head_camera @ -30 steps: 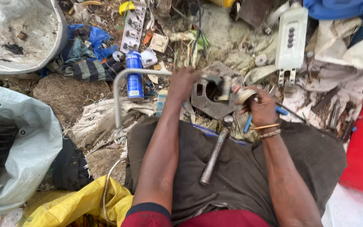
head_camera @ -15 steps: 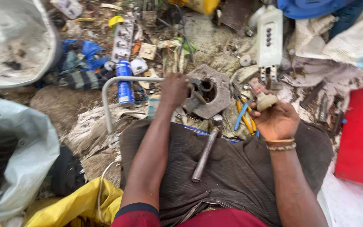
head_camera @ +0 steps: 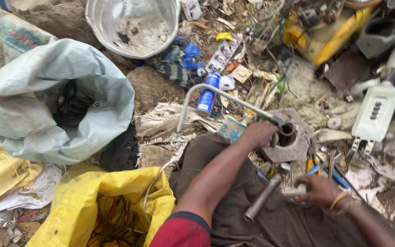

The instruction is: The person sits on the ground and uses a hammer and pliers to dismantle a metal pipe and a circuit board, extracting copper wires. The person places the extracted wires into a yellow sack.

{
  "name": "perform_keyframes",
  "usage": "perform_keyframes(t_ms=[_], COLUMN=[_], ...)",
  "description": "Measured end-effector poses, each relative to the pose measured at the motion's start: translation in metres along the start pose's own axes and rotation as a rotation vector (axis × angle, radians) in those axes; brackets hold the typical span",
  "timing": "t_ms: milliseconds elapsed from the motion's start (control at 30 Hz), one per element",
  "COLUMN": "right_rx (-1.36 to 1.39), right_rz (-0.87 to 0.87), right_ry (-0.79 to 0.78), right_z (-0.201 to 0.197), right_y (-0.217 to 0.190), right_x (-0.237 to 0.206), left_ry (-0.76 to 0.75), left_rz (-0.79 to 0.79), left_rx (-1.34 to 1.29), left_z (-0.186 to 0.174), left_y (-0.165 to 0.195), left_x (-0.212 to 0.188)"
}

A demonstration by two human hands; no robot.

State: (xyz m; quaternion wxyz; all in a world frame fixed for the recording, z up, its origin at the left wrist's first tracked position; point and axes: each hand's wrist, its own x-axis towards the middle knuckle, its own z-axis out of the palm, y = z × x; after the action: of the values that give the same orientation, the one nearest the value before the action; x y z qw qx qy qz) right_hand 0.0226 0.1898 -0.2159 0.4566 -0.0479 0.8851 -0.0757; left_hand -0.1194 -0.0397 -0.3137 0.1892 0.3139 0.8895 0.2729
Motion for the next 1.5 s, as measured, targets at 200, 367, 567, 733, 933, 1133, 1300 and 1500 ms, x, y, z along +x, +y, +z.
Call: perform_keyframes(t_ms=[200, 367, 567, 733, 933, 1133, 1300, 1500], right_rx=[-0.198, -0.478, 0.045, 1.08, 0.697, 0.317, -0.118, -0.127], right_rz=[-0.303, -0.359, -0.457, -0.016, 0.161, -0.058, 0.106, -0.018], right_ry=[0.822, 1.011, 0.665, 0.829, 0.934, 1.016, 0.76, 0.464], right_z=[-0.319, -0.379, -0.169, -0.004, 0.054, -0.04, -0.085, -0.083], right_y=[-0.154, -0.251, -0.176, -0.04, 0.022, -0.046, -0.076, -0.049], right_x=[0.009, -0.046, -0.007, -0.004, -0.008, 0.061, 0.08, 0.053], left_ry=[0.05, 0.055, 0.129, 0.367, 0.547, 0.656, 0.478, 0.405], left_rz=[0.052, 0.001, -0.1, -0.47, -0.359, -0.251, -0.401, -0.379], left_rx=[-0.069, -0.244, -0.607, -0.91, -1.509, -1.182, -1.404, -1.413], left_z=[-0.019, -0.037, -0.044, -0.045, -0.038, -0.044, -0.062, -0.064], left_y=[-0.008, -0.007, -0.005, -0.008, -0.022, -0.025, -0.017, -0.005], left_x=[-0.007, -0.006, 0.005, 0.029, 0.031, 0.027, 0.021, 0.013])
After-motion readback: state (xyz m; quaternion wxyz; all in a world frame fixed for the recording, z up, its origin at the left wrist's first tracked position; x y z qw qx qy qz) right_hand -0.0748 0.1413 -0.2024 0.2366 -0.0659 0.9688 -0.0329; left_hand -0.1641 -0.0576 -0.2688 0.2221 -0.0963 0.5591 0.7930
